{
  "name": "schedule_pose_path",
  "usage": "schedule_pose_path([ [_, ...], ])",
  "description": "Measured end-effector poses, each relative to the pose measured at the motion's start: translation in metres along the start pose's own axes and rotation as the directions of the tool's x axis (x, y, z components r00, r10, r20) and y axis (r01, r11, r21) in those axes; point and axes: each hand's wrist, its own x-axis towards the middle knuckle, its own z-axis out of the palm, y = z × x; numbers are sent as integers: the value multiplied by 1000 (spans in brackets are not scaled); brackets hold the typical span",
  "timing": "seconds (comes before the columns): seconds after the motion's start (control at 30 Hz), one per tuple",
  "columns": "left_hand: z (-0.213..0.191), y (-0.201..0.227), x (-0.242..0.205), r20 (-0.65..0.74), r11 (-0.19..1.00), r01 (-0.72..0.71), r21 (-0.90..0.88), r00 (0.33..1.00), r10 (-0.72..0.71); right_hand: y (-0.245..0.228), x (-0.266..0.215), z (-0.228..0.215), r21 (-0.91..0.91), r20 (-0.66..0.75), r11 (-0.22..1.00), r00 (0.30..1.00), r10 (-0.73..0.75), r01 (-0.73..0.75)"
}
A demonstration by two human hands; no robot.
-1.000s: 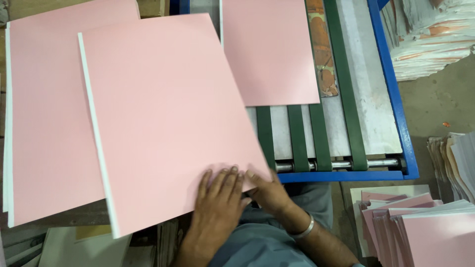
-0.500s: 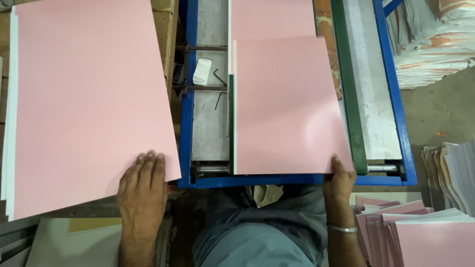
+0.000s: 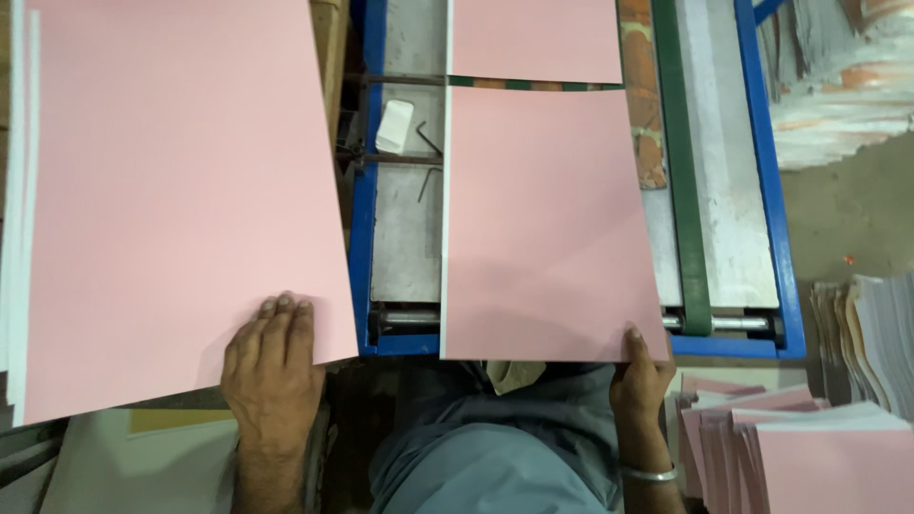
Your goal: The person repeatedly picks up pink paper sheets from a stack on the left and feeds them one by one into a blue paper-processing machine with rollers. The person maintains a steady rhythm, placing each sheet onto the rollers and guiding it through the machine.
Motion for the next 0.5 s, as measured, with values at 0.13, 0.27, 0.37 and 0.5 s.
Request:
schedule_pose_path([
  [0.13,0,1,-2,-9,1000,5,-18,1000,-5,5,45,35,53,-173,995,980,96,-88],
  [0.27,-4,2,1,31,1000,17,-8,999,-17,20,79,58,59,-55,991,991,123,-119],
  [0.37,-8,4,4,31,999,16,-32,999,-15,24,75,64,11,92,960,956,277,-279],
  [0.5,-18,-9,1,218,991,21,-133,976,8,27,60,65,-49,249,917,885,394,-395],
])
